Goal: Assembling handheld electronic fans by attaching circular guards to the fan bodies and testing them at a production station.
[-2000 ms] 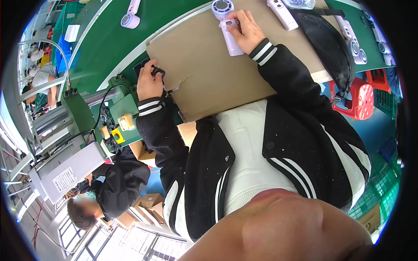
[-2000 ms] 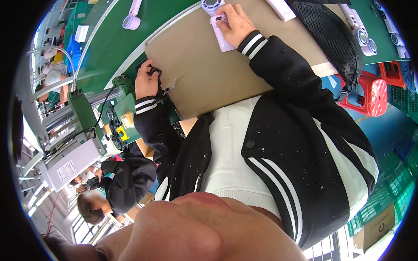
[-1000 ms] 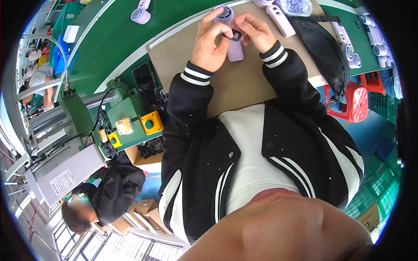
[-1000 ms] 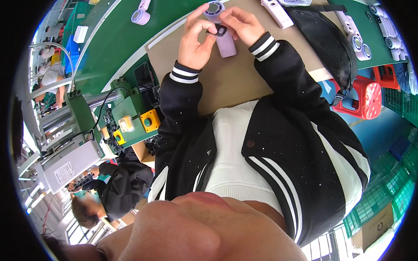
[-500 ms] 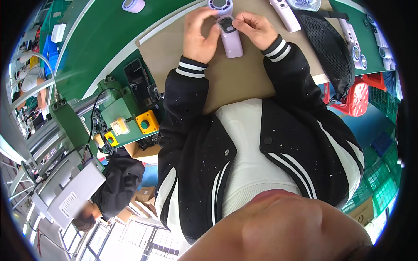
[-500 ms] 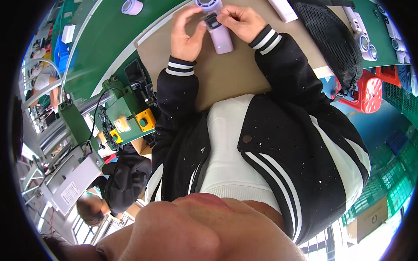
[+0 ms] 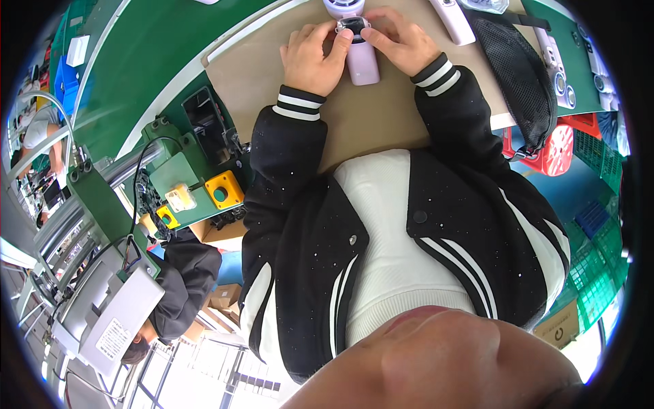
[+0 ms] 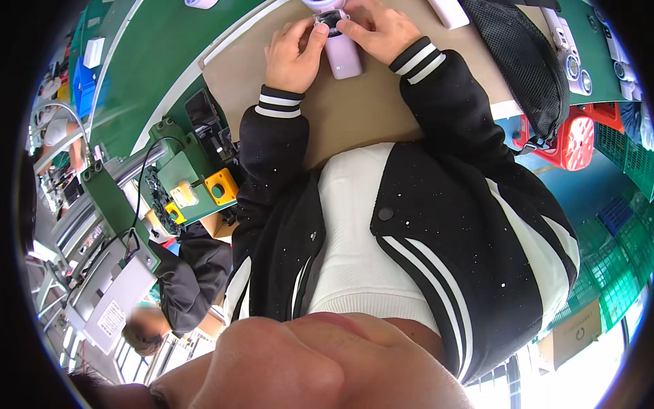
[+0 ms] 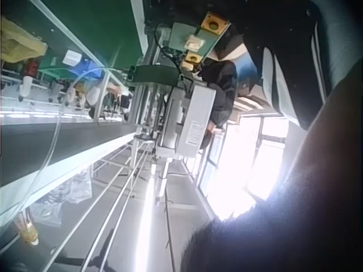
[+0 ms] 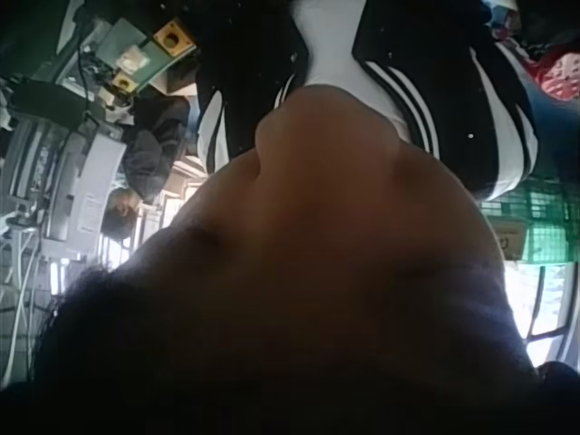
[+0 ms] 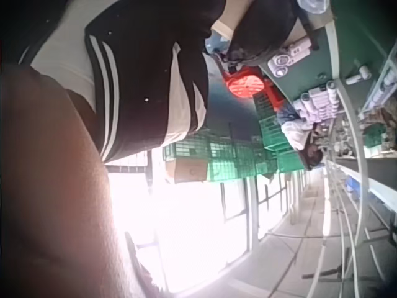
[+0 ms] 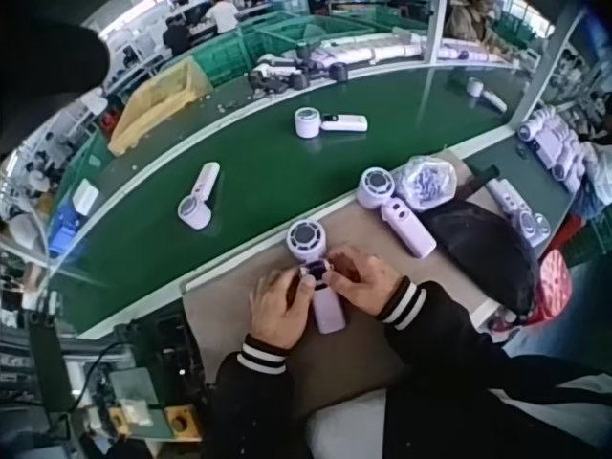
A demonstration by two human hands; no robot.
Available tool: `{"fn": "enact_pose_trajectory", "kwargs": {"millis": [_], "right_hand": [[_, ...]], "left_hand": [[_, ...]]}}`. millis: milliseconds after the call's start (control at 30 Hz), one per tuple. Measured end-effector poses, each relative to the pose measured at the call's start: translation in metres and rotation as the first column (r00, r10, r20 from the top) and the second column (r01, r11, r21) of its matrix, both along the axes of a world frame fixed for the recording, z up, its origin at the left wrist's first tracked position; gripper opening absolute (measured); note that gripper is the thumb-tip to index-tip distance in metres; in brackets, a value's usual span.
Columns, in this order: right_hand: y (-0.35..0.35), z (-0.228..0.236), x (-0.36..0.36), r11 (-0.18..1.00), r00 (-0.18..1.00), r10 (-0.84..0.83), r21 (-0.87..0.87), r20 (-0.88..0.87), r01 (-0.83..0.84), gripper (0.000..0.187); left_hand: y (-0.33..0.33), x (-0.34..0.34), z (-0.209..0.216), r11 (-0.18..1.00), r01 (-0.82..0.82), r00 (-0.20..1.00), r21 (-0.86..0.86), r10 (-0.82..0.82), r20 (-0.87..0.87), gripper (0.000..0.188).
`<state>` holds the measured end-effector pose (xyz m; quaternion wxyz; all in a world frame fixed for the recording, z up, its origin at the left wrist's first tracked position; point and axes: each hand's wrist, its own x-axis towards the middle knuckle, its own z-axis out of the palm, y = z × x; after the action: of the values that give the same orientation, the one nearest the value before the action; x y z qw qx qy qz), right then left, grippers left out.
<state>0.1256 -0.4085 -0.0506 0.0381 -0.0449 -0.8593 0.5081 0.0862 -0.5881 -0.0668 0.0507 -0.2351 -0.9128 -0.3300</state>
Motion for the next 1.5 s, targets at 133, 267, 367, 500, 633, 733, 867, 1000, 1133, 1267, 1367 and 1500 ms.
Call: {"fn": "enact_pose_trajectory", "kwargs": {"millis": [133,267,367,500,633,733,867,1000,1133,1267,1367,1500], "right_hand": [[-0.010,-0.006,0.002,0.998,0.999,-0.008,-0.067,-0.033,0.006,0.014],[-0.013,-0.011,0.004,0.991,0.997,-0.024,-0.132,-0.071,0.014,0.016],[-0.013,-0.019,0.002,0.982,0.994,-0.041,-0.188,-0.097,0.022,0.017],[-0.019,-0.026,0.004,0.965,0.989,-0.071,-0.260,-0.129,0.035,0.018],[-0.023,-0.032,0.006,0.944,0.981,-0.101,-0.326,-0.163,0.044,0.019],[-0.022,-0.035,0.003,0.928,0.971,-0.118,-0.372,-0.206,0.034,0.020],[-0.021,-0.035,0.004,0.903,0.955,-0.139,-0.429,-0.263,0.014,0.021],[-0.030,-0.033,0.004,0.874,0.936,-0.156,-0.486,-0.315,-0.018,0.023],[-0.035,-0.030,0.000,0.842,0.912,-0.159,-0.534,-0.379,-0.074,0.024],[-0.044,-0.014,-0.007,0.801,0.870,-0.138,-0.569,-0.474,-0.183,0.026],[-0.046,-0.021,-0.011,0.828,0.883,-0.021,-0.503,-0.468,-0.246,0.027],[-0.045,-0.031,-0.007,0.906,0.933,0.238,-0.285,-0.271,-0.313,0.031]], "left_hand": [[-0.001,-0.001,0.008,0.986,-0.001,0.946,0.168,-0.054,0.320,0.034],[0.014,0.006,0.030,0.948,-0.082,0.916,0.306,-0.049,0.398,0.030],[0.015,0.006,0.025,0.922,-0.083,0.920,0.377,-0.074,0.384,0.033],[0.012,0.005,0.012,0.886,0.008,0.956,0.464,-0.142,0.256,0.038],[0.011,0.005,0.012,0.944,0.008,0.967,0.330,-0.091,0.236,0.048],[0.011,0.005,0.014,0.913,0.054,0.978,0.405,-0.129,0.161,0.045],[0.011,0.005,0.015,0.830,0.151,0.983,0.537,-0.185,0.011,0.037],[0.012,0.003,0.016,0.754,0.229,0.972,0.615,-0.206,-0.110,0.031],[0.012,0.005,0.017,0.727,0.223,0.974,0.650,-0.189,-0.123,0.030],[0.010,0.008,0.012,0.674,0.113,0.983,0.730,-0.185,0.018,0.027],[0.005,0.003,0.014,0.606,0.027,0.990,0.795,-0.128,0.064,0.026],[-0.003,-0.008,0.013,0.433,-0.113,0.993,0.895,0.009,0.121,0.027]]}}
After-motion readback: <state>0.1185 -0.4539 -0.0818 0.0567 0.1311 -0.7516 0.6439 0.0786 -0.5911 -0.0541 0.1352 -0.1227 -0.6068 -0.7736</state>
